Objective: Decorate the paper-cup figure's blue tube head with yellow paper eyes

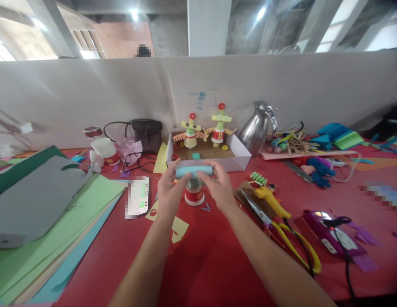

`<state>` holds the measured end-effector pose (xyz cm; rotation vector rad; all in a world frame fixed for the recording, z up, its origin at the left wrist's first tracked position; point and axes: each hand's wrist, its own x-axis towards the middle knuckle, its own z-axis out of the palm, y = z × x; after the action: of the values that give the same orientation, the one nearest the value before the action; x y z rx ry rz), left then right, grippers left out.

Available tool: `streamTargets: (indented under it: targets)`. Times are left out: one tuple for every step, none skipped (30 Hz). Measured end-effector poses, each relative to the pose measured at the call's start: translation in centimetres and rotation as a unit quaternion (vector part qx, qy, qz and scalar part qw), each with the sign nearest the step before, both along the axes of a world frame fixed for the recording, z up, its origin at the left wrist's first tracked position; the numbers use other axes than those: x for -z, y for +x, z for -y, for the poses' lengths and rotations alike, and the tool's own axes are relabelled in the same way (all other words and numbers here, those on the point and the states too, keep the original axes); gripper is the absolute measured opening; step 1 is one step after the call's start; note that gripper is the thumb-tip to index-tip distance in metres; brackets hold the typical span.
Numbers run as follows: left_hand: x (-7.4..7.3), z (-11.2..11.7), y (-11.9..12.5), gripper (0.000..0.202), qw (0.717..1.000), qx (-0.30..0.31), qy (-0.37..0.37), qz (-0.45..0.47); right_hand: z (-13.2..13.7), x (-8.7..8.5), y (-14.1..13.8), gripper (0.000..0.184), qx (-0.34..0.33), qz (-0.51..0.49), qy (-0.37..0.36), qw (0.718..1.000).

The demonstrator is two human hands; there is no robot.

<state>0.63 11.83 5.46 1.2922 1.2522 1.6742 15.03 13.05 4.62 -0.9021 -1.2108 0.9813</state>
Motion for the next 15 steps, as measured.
streamTargets:
  targets:
    - [0.05,0.01,0.02,0.066,1.0,0.006,-0.005,0.007,-0.05,0.04,-0.08,0.039,-0.004,-0.007,0.0,1.0]
    - [0.09,0.01,0.04,0.066,1.0,0.012,-0.009,0.015,-0.1,0.08,-0.14,0.038,-0.007,-0.012,0.0,1.0]
    - [0.11,0.03,0.06,0.066,1.0,0.015,-0.011,0.021,-0.14,0.12,-0.16,0.038,-0.008,-0.013,0.002,1.0]
    - [0.11,0.06,0.09,0.065,1.0,0.014,-0.012,0.025,-0.17,0.16,-0.16,0.038,-0.007,-0.012,0.003,1.0]
    - [0.11,0.1,0.12,0.063,1.0,0.012,-0.011,0.026,-0.2,0.19,-0.13,0.039,-0.007,-0.009,0.005,1.0]
    - [0.09,0.15,0.14,0.061,1.0,0.009,-0.01,0.026,-0.21,0.22,-0.09,0.04,-0.007,-0.006,0.006,1.0]
    - [0.08,0.21,0.16,0.06,1.0,0.008,-0.01,0.026,-0.23,0.25,-0.03,0.041,-0.008,-0.002,0.007,1.0]
    - [0.08,0.26,0.16,0.059,1.0,0.009,-0.01,0.027,-0.24,0.26,0.04,0.042,-0.01,0.003,0.007,1.0]
    - [0.1,0.31,0.15,0.059,1.0,0.009,-0.009,0.028,-0.26,0.28,0.12,0.044,-0.012,0.009,0.008,1.0]
    - [0.14,0.34,0.12,0.058,1.0,0.009,-0.007,0.029,-0.28,0.28,0.2,0.045,-0.015,0.014,0.011,1.0]
    - [0.2,0.35,0.09,0.058,0.999,0.009,-0.004,0.032,-0.31,0.28,0.29,0.046,-0.016,0.02,0.015,1.0]
    - [0.28,0.35,0.04,0.057,0.999,0.01,0.0,0.036,-0.33,0.28,0.37,0.046,-0.016,0.026,0.02,0.999]
    - [0.38,0.32,-0.02,0.057,0.999,0.01,0.003,0.038,-0.35,0.27,0.45,0.047,-0.016,0.03,0.025,0.999]
    - [0.48,0.28,-0.07,0.058,0.999,0.009,0.002,0.04,-0.36,0.26,0.5,0.047,-0.016,0.032,0.028,0.999]
    - [0.57,0.25,-0.12,0.059,0.999,0.008,-0.001,0.038,-0.36,0.25,0.54,0.046,-0.016,0.033,0.029,0.999]
